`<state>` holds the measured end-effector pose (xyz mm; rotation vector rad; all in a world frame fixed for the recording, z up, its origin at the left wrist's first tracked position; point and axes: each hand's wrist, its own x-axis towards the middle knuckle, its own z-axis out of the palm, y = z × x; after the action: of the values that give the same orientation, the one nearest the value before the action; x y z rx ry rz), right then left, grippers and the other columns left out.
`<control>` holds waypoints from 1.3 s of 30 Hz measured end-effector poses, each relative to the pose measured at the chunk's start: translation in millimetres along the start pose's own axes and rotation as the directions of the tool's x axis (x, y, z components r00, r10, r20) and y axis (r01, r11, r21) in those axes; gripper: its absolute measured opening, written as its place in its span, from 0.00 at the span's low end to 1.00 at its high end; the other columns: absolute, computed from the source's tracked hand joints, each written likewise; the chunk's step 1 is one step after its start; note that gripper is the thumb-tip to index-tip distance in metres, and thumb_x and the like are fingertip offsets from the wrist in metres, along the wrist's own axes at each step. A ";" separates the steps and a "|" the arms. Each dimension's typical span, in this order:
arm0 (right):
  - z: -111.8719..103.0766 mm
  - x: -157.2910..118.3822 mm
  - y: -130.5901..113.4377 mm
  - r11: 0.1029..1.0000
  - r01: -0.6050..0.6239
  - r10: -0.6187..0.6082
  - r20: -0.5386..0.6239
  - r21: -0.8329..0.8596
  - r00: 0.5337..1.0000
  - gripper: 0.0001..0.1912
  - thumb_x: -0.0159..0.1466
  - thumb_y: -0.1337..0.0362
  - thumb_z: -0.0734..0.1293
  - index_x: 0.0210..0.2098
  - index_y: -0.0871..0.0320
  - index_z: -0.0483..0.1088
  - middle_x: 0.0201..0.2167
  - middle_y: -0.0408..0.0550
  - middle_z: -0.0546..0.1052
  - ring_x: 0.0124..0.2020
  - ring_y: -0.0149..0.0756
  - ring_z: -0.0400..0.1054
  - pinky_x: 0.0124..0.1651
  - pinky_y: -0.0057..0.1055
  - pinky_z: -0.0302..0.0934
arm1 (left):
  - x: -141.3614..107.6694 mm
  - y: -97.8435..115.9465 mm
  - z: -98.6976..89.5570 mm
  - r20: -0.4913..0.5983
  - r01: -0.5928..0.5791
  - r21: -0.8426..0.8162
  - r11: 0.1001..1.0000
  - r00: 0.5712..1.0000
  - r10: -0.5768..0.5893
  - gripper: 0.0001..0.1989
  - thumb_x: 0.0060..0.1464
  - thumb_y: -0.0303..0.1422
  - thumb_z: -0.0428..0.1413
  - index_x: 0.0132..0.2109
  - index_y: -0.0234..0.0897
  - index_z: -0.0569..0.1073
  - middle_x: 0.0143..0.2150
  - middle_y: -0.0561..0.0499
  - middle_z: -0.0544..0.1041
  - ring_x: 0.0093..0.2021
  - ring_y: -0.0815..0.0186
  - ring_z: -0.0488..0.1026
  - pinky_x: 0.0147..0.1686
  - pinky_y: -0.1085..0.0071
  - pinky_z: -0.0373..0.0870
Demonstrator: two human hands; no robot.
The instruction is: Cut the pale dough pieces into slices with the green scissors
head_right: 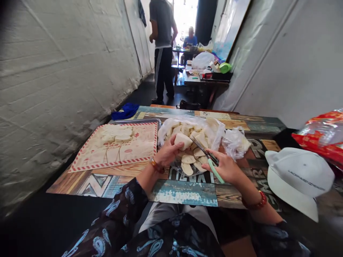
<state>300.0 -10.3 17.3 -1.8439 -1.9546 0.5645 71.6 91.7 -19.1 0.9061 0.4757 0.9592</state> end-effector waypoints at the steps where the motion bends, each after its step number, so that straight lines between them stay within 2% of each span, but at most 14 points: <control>1: -1.5 -1.1 -0.5 1.000 0.003 -0.003 -0.011 -0.002 1.000 0.33 0.59 0.47 0.69 0.58 0.61 0.71 0.40 0.53 0.83 0.41 0.49 0.78 0.47 0.41 0.70 | 0.9 0.6 -0.3 -0.002 -0.018 0.005 1.000 1.000 0.018 0.28 0.41 0.38 0.71 0.47 0.36 0.70 0.45 0.48 0.74 0.43 0.65 0.72 0.42 0.68 0.73; 5: -7.2 -6.7 -0.4 0.999 0.048 -0.048 -0.043 -0.012 0.998 0.32 0.58 0.48 0.71 0.57 0.60 0.72 0.42 0.54 0.82 0.41 0.47 0.77 0.47 0.40 0.70 | 4.2 1.5 -2.2 -0.013 -0.079 0.052 0.996 0.997 0.079 0.27 0.42 0.39 0.70 0.48 0.36 0.71 0.45 0.48 0.75 0.42 0.65 0.72 0.41 0.69 0.73; 10: -13.2 -10.7 -1.8 0.991 0.134 -0.135 -0.038 -0.024 0.990 0.34 0.57 0.49 0.72 0.58 0.59 0.70 0.50 0.57 0.78 0.48 0.49 0.74 0.50 0.40 0.70 | 4.9 2.7 -1.6 -0.006 -0.111 0.049 0.993 0.994 0.111 0.27 0.43 0.40 0.69 0.49 0.37 0.71 0.47 0.48 0.75 0.44 0.64 0.73 0.44 0.68 0.73; 17: -15.7 -5.1 -3.6 0.994 0.101 -0.102 -0.016 -0.043 0.995 0.35 0.57 0.49 0.73 0.60 0.54 0.70 0.49 0.55 0.78 0.45 0.49 0.75 0.50 0.43 0.69 | 1.5 5.8 1.1 0.045 -0.086 0.071 0.994 0.996 0.083 0.26 0.48 0.43 0.66 0.52 0.41 0.70 0.53 0.46 0.73 0.49 0.60 0.74 0.47 0.59 0.75; 22: -16.7 0.8 -12.0 0.994 0.090 -0.089 0.014 -0.062 0.996 0.37 0.55 0.51 0.74 0.61 0.57 0.69 0.49 0.56 0.78 0.47 0.52 0.74 0.51 0.44 0.68 | 2.7 4.5 0.4 0.037 -0.055 0.086 0.995 0.998 0.052 0.27 0.47 0.44 0.67 0.52 0.40 0.69 0.51 0.45 0.74 0.44 0.63 0.74 0.38 0.68 0.76; 27: -19.3 3.9 -16.7 0.996 0.063 -0.059 0.063 -0.062 0.996 0.38 0.55 0.49 0.74 0.62 0.57 0.68 0.50 0.57 0.78 0.47 0.51 0.74 0.51 0.44 0.68 | 3.7 2.2 1.2 0.006 -0.086 0.143 0.986 0.996 0.086 0.28 0.45 0.43 0.68 0.51 0.39 0.69 0.51 0.46 0.74 0.47 0.61 0.73 0.42 0.66 0.75; 33: -20.7 5.9 -18.4 0.995 0.084 -0.081 0.061 -0.059 0.995 0.39 0.53 0.48 0.74 0.61 0.56 0.70 0.49 0.55 0.78 0.47 0.50 0.74 0.50 0.41 0.68 | 4.5 -0.6 3.3 0.027 -0.092 0.181 0.979 0.996 0.089 0.28 0.44 0.42 0.69 0.49 0.36 0.70 0.47 0.47 0.76 0.45 0.62 0.74 0.43 0.66 0.74; 39: -21.7 9.8 -21.2 0.993 0.081 -0.071 0.111 -0.081 0.991 0.42 0.53 0.48 0.74 0.62 0.63 0.68 0.49 0.60 0.78 0.46 0.52 0.74 0.50 0.43 0.68 | 5.1 -2.4 3.0 0.035 -0.095 0.147 0.985 0.995 0.091 0.27 0.42 0.41 0.70 0.46 0.35 0.71 0.42 0.48 0.76 0.41 0.65 0.73 0.41 0.68 0.73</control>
<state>293.4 -1.1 47.1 -1.8142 -2.1409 0.5768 77.6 94.2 -19.3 1.0825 0.4887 1.0044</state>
